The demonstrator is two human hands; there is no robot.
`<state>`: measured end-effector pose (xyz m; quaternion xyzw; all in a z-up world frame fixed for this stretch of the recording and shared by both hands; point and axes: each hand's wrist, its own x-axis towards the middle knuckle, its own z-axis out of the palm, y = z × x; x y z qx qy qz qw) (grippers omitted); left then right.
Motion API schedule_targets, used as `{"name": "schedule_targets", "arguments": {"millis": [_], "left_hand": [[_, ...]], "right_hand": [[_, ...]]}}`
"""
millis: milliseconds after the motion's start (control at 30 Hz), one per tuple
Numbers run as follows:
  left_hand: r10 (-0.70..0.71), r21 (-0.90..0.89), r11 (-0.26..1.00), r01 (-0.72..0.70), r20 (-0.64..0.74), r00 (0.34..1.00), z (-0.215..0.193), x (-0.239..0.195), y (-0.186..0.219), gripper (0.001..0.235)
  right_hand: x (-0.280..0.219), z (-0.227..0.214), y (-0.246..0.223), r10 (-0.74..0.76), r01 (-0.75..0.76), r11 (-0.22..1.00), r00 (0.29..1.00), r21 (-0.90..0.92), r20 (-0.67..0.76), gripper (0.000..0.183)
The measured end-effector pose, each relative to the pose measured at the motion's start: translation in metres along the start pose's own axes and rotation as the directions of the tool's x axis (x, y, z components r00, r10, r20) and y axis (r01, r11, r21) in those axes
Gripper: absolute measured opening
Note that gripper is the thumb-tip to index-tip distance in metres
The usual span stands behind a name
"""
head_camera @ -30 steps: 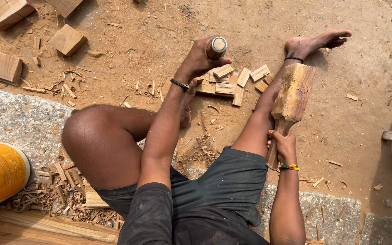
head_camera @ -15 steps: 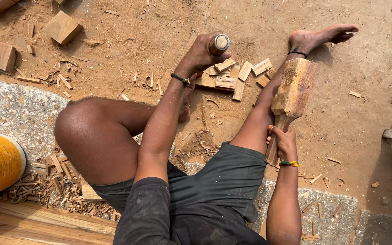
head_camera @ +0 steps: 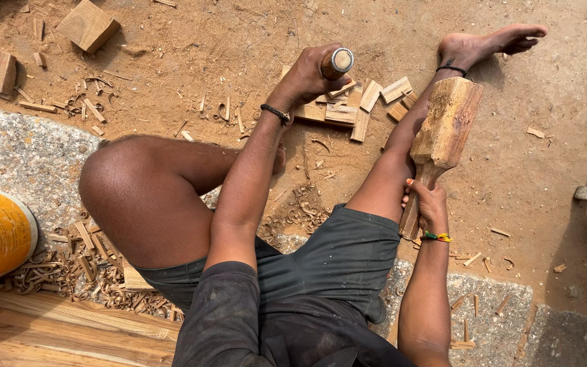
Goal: The person sits on the ground and uses a wooden mallet to strike a metal chisel, splitting small blocks of wood into thinner pieces. The person repeatedly positions the chisel on the wood and strikes it to create smaller fragments.
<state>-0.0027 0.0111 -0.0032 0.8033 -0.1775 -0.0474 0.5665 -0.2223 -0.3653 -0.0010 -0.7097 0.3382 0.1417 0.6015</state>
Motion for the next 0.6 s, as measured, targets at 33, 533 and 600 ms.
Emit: {"name": "schedule_targets", "arguments": {"millis": [33,533,600], "left_hand": [[0.038,-0.008,0.999,-0.038,-0.002,0.999,0.003,0.003,0.001,0.048],[-0.046,-0.356,0.933,0.058,0.043,0.998,-0.025,0.003,-0.022,0.041],[-0.054,-0.350,0.934,0.065,0.040,0.998,-0.026,0.004,-0.021,0.042]], "right_hand": [[-0.001,0.002,-0.002,0.000,0.000,1.000,1.000,-0.003,-0.008,0.017],[-0.002,0.004,-0.010,0.000,0.000,1.000,1.000,-0.009,-0.001,0.019],[-0.002,0.005,-0.010,-0.001,0.000,1.000,1.000,-0.012,-0.018,0.021]]}}
